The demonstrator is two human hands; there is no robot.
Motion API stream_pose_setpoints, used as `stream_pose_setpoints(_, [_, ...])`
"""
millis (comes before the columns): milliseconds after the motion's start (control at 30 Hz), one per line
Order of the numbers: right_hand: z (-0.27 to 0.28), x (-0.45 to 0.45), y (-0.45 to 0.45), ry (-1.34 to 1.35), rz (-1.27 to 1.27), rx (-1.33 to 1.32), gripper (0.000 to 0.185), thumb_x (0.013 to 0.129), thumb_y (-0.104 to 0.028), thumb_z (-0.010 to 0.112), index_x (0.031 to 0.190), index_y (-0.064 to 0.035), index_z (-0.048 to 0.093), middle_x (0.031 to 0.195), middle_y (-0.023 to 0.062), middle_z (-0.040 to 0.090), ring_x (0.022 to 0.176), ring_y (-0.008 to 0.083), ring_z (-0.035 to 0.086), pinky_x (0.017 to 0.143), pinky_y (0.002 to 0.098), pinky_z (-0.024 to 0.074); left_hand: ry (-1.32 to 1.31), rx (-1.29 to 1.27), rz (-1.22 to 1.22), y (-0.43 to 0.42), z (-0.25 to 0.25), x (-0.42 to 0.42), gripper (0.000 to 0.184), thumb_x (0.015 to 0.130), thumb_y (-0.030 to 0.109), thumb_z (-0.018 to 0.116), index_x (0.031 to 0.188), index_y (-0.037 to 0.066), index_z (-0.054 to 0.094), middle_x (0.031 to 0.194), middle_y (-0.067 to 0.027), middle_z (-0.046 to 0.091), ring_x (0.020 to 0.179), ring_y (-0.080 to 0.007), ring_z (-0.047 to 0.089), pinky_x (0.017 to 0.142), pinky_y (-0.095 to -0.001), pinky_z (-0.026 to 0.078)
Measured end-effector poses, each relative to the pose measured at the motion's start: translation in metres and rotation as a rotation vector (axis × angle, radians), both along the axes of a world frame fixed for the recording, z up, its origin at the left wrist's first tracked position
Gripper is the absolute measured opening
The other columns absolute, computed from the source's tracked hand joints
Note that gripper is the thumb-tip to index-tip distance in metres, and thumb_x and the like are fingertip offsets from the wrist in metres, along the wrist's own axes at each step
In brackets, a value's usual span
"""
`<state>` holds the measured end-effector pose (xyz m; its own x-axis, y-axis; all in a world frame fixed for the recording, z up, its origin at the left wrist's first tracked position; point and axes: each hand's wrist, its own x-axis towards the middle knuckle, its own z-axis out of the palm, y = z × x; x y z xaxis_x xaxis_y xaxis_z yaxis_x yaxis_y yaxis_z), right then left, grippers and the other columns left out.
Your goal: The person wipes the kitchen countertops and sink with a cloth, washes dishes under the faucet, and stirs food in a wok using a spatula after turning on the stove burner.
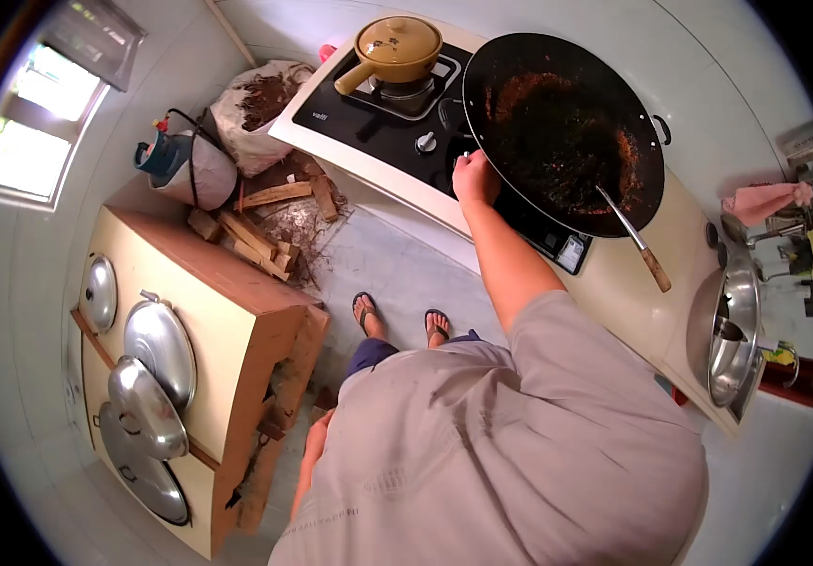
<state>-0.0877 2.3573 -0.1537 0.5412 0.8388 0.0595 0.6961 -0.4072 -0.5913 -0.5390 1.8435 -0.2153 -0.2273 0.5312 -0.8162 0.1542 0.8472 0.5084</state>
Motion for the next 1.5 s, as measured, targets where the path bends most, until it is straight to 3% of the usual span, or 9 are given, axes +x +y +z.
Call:
stream_pose_setpoints(300, [0.007, 0.012, -0.015, -0.373, 0.338, 0.062, 0.011, 0.099, -0.013, 0.059, 0.101, -0.0051, 0.066, 0.106, 0.0158, 0.064, 0.103, 0.0384, 0.065, 0.087, 0.0493, 0.0539, 0.032, 0.162, -0.194, 0.115, -0.079, -0.116, 0.047, 0.099, 0.033, 0.072, 0.141, 0.011, 0.066, 0.109, -0.0156, 0.078, 0.102, -0.0212, 0.074, 0.091, -0.0336, 0.054])
stream_pose_setpoints(433, [0.001, 0.012, -0.02, -0.46, 0.325, 0.115, 0.011, 0.097, -0.007, 0.058, 0.106, -0.0074, 0.065, 0.107, 0.0153, 0.06, 0.103, 0.0382, 0.063, 0.089, 0.0482, 0.0531, 0.231, 0.058, -0.576, 0.225, 0.054, -0.072, 0.054, 0.097, 0.039, 0.072, 0.143, 0.011, 0.065, 0.111, -0.0151, 0.078, 0.104, -0.0231, 0.074, 0.092, -0.0347, 0.055])
stream_pose_setpoints(733, [0.009, 0.006, -0.021, -0.469, 0.312, 0.034, 0.018, 0.097, -0.004, 0.056, 0.112, -0.009, 0.064, 0.11, 0.0164, 0.059, 0.108, 0.0378, 0.061, 0.093, 0.047, 0.0522, 0.166, 0.187, -0.583, 0.258, 0.022, -0.113, 0.055, 0.098, 0.038, 0.072, 0.142, 0.006, 0.064, 0.122, -0.0175, 0.076, 0.111, -0.0272, 0.073, 0.098, -0.0355, 0.054])
stream_pose_setpoints(800, [0.009, 0.007, -0.02, -0.46, 0.316, 0.003, 0.019, 0.097, -0.004, 0.056, 0.113, -0.0092, 0.064, 0.111, 0.0167, 0.059, 0.109, 0.0378, 0.061, 0.094, 0.0471, 0.0521, -0.011, 0.138, -0.41, 0.236, -0.054, -0.146, 0.055, 0.097, 0.04, 0.073, 0.14, 0.006, 0.066, 0.117, -0.017, 0.077, 0.108, -0.0274, 0.074, 0.096, -0.036, 0.054])
stream_pose_setpoints(833, [0.007, 0.007, -0.02, -0.453, 0.306, -0.009, 0.019, 0.097, -0.004, 0.055, 0.113, -0.0093, 0.064, 0.111, 0.0168, 0.059, 0.109, 0.0377, 0.06, 0.094, 0.0471, 0.052, -0.095, 0.118, -0.335, 0.247, -0.055, -0.147, 0.055, 0.097, 0.041, 0.074, 0.139, 0.006, 0.066, 0.114, -0.0167, 0.078, 0.106, -0.0275, 0.075, 0.095, -0.0362, 0.055])
stream_pose_setpoints(967, [0.006, 0.007, -0.025, -0.447, 0.285, 0.006, 0.024, 0.097, -0.005, 0.056, 0.118, -0.0107, 0.065, 0.115, 0.0157, 0.059, 0.112, 0.0377, 0.061, 0.096, 0.0469, 0.0518, 0.203, 0.272, -0.88, 0.273, -0.003, -0.129, 0.051, 0.096, 0.042, 0.073, 0.134, 0.008, 0.071, 0.106, -0.018, 0.079, 0.102, -0.0288, 0.076, 0.09, -0.0378, 0.056])
stream_pose_setpoints(1167, [0.015, 0.001, -0.026, -0.425, 0.27, -0.008, 0.025, 0.098, -0.005, 0.055, 0.12, -0.0087, 0.065, 0.117, 0.0175, 0.06, 0.114, 0.0388, 0.061, 0.097, 0.0468, 0.0519, 0.269, 0.19, -0.718, 0.316, 0.059, -0.095, 0.057, 0.094, 0.04, 0.073, 0.135, 0.001, 0.068, 0.109, -0.0196, 0.078, 0.103, -0.0295, 0.075, 0.093, -0.0372, 0.055])
stream_pose_setpoints(1300, [0.022, 0.0, -0.026, -0.42, 0.28, 0.007, 0.023, 0.097, -0.007, 0.054, 0.117, -0.0058, 0.066, 0.117, 0.0191, 0.061, 0.115, 0.0399, 0.062, 0.099, 0.0463, 0.052, 0.213, 0.14, -0.716, 0.328, 0.044, -0.1, 0.054, 0.103, 0.034, 0.069, 0.143, 0.0, 0.062, 0.13, -0.0177, 0.073, 0.113, -0.0214, 0.072, 0.092, -0.0322, 0.055])
stream_pose_setpoints(1500, [0.022, -0.001, -0.028, -0.418, 0.248, -0.036, 0.031, 0.097, -0.005, 0.054, 0.126, -0.0098, 0.064, 0.122, 0.0167, 0.058, 0.118, 0.0381, 0.06, 0.1, 0.0463, 0.0511, 0.195, 0.234, -0.832, 0.32, -0.007, -0.129, 0.064, 0.093, 0.046, 0.074, 0.138, 0.001, 0.066, 0.108, -0.0181, 0.078, 0.103, -0.0288, 0.075, 0.09, -0.0377, 0.056])
